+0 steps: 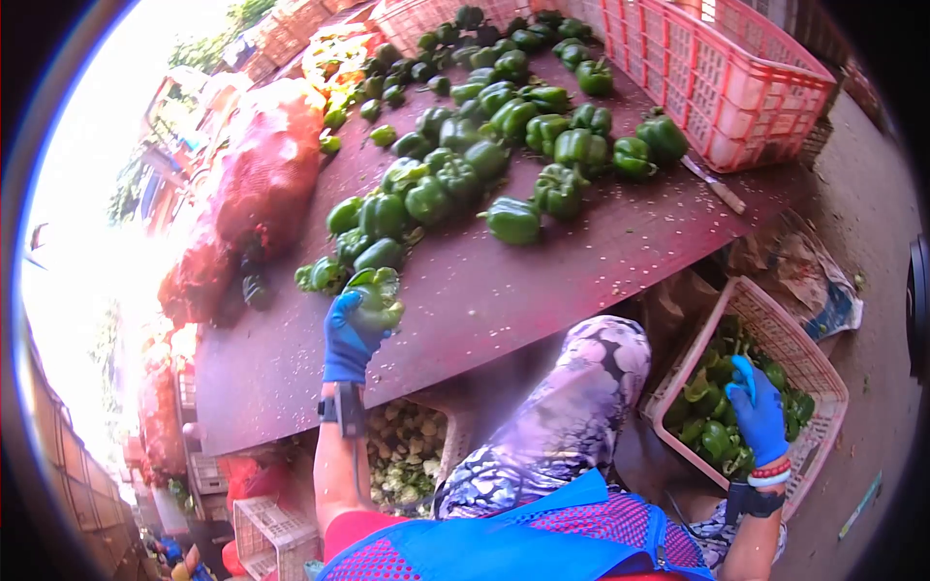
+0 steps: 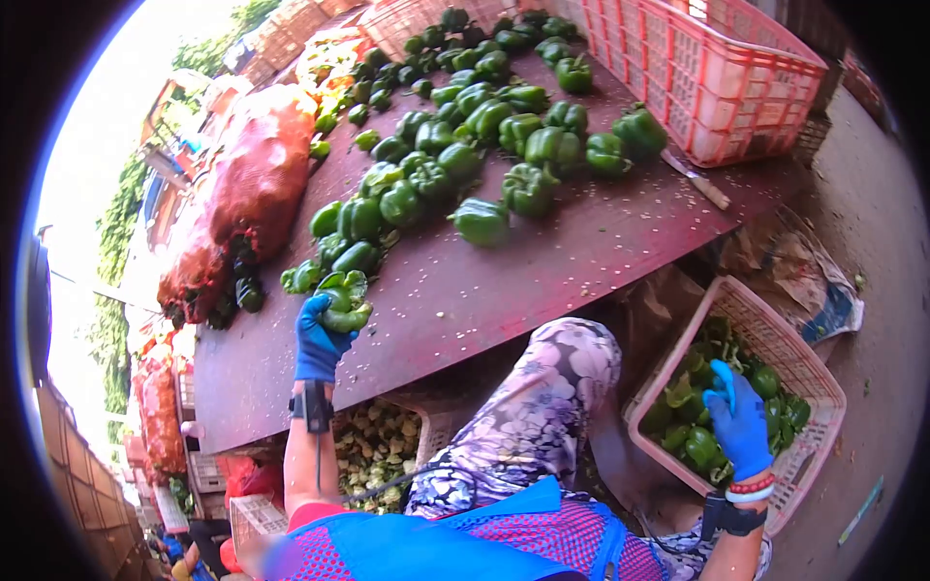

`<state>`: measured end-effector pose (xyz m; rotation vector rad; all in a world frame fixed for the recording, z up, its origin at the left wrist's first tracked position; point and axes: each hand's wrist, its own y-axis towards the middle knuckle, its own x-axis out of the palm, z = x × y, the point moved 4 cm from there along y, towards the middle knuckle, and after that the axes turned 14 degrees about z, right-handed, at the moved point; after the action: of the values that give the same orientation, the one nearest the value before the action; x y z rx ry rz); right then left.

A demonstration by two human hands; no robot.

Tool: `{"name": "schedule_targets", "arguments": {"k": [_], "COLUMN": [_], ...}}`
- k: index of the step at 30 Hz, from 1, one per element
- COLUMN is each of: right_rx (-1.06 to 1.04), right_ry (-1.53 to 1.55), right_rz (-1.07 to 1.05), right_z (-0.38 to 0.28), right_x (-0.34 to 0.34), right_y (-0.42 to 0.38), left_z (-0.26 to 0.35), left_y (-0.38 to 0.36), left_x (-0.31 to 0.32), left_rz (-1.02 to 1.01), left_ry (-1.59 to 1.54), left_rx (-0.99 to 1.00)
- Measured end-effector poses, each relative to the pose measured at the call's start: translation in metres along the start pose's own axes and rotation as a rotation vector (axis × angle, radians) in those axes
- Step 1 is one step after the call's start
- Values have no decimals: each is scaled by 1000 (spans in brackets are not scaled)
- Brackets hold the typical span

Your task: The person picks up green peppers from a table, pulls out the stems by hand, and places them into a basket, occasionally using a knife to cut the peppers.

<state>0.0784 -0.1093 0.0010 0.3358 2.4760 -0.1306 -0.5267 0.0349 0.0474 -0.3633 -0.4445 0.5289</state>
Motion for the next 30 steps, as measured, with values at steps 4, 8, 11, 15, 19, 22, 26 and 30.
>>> {"name": "schedule_targets", "arguments": {"k": [4, 8, 11, 15, 19, 22, 26, 30], "right_rx": [20, 5, -295, -225, -386, -388, -154, 86], "right_ry": [388, 746, 489, 227, -345, -341, -46, 364], "right_rz": [16, -7, 283, 587, 724, 739, 602, 557], "right_z": [-29, -65, -36, 8, 2, 6, 22, 43], "right_x": [7, -7, -34, -44, -47, -43, -41, -38], "right_y": [0, -5, -2, -3, -18, -17, -11, -6], "left_z": [-47, -134, -254, -316, -341, -351, -349, -344], "left_y": [-60, -158, -203, -223, -232, -226, -227, -224], "left_x": [97, 256, 322, 354, 347, 350, 351, 350], "left_rz": [-421, -973, -1230, -1309, -1056, -1146, -1222, -1192], "left_ry": [541, 408, 584, 721, 739, 738, 806, 757], "left_rx": [473, -174, -406, -168, -533, -372, 392, 477]}}
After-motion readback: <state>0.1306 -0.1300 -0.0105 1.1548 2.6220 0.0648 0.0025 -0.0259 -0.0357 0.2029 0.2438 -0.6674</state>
